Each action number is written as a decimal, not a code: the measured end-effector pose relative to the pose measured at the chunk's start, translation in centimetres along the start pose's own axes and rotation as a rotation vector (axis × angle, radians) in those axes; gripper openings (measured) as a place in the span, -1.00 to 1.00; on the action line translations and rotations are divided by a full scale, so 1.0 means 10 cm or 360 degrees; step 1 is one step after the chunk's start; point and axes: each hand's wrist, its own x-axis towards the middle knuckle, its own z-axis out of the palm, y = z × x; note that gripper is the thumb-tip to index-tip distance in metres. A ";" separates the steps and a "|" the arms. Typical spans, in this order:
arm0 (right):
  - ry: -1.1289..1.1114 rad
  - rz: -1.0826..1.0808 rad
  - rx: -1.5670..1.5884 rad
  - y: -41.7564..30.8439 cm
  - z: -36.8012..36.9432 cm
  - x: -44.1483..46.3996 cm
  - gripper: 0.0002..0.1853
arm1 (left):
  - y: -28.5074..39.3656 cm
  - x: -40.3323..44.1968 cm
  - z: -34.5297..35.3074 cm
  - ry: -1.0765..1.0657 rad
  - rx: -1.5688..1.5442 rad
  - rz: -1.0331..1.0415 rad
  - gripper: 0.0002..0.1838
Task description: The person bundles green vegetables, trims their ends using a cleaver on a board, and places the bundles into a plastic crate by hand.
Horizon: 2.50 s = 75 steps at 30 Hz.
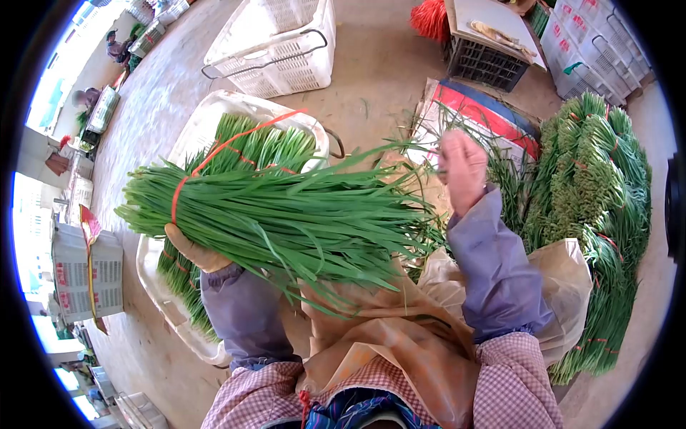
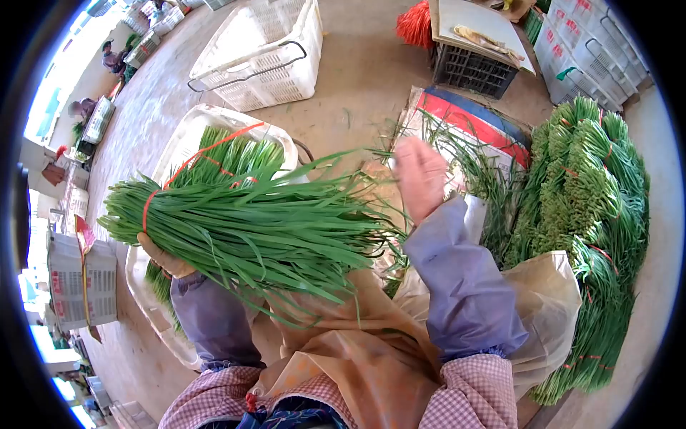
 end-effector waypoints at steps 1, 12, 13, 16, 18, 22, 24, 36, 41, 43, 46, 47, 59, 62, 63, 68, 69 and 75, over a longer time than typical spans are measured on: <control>0.0165 0.0158 0.0294 -0.02 -0.04 0.00 -0.69 | 0.00 -0.01 -0.01 0.0014 -0.0002 0.0007 -0.15; -0.0502 -0.0636 -0.0650 -0.30 0.39 -0.07 -0.80 | -0.06 0.04 0.15 -0.0164 -0.0053 -0.0021 -0.13; -0.0539 -0.0596 -0.0660 -0.32 0.40 -0.08 -0.84 | -0.06 0.04 0.19 -0.0161 -0.0033 -0.0016 -0.12; -0.0470 -0.0426 -0.0437 -0.32 0.43 -0.14 -0.71 | -0.06 0.05 0.26 -0.0157 0.0057 -0.0005 -0.11; -0.0242 -0.0280 -0.0357 -0.26 0.22 -0.08 -0.76 | -0.05 0.06 0.26 -0.0168 0.0122 0.0017 -0.10; 0.0222 -0.0695 -0.0686 -0.58 0.22 -0.30 -0.85 | -0.09 0.05 0.35 -0.0090 0.0082 -0.0018 -0.09; -0.0240 -0.1566 -0.0892 -0.86 0.25 -0.35 -0.60 | -0.15 0.08 0.36 -0.0045 0.0162 -0.0037 -0.09; -0.1174 0.0865 0.0585 -0.26 -0.10 -0.79 -0.27 | -0.29 0.39 1.04 -0.0584 0.0544 -0.0235 0.28; -0.1244 0.0986 0.0442 -0.23 -0.41 -1.04 -0.37 | -0.92 0.35 1.47 -0.0787 0.0044 -0.0331 0.42; -0.1298 0.1030 0.0309 -0.17 -0.53 -1.11 -0.41 | -1.10 0.22 1.45 -0.0436 0.0051 -0.0253 0.36; -0.1414 0.1095 0.0013 -0.12 -0.79 -1.19 -0.47 | -1.13 0.15 1.20 -0.0240 0.0088 -0.0437 0.14; -0.1446 0.1115 -0.0100 -0.11 -0.87 -1.23 -0.48 | -1.17 0.08 1.16 -0.0115 0.0083 -0.0439 0.08; 0.0210 0.0818 -0.0608 -0.27 -1.96 -1.24 -0.86 | -1.05 0.02 0.86 0.0601 0.0020 -0.0372 -0.20; 0.0434 0.0385 -0.0216 -0.45 -1.84 -1.16 -0.89 | -0.95 0.05 0.82 0.0696 -0.0028 -0.0339 -0.26; 0.0457 0.0335 -0.0225 -0.49 -1.76 -1.14 -0.88 | -0.93 0.06 0.82 0.0743 -0.0009 -0.0341 -0.28; -0.0056 0.0567 -0.0565 -0.26 -1.46 -1.15 -0.88 | -0.43 0.23 0.60 0.0800 0.0094 -0.0192 -0.33; -0.0150 0.0604 -0.0621 -0.12 -1.46 -1.16 -0.88 | -0.28 0.30 0.57 0.0787 0.0130 -0.0103 -0.33; -0.0159 0.0174 -0.0167 -0.60 -0.59 -0.95 -0.87 | 0.37 0.33 0.25 0.0303 0.0114 0.0138 -0.25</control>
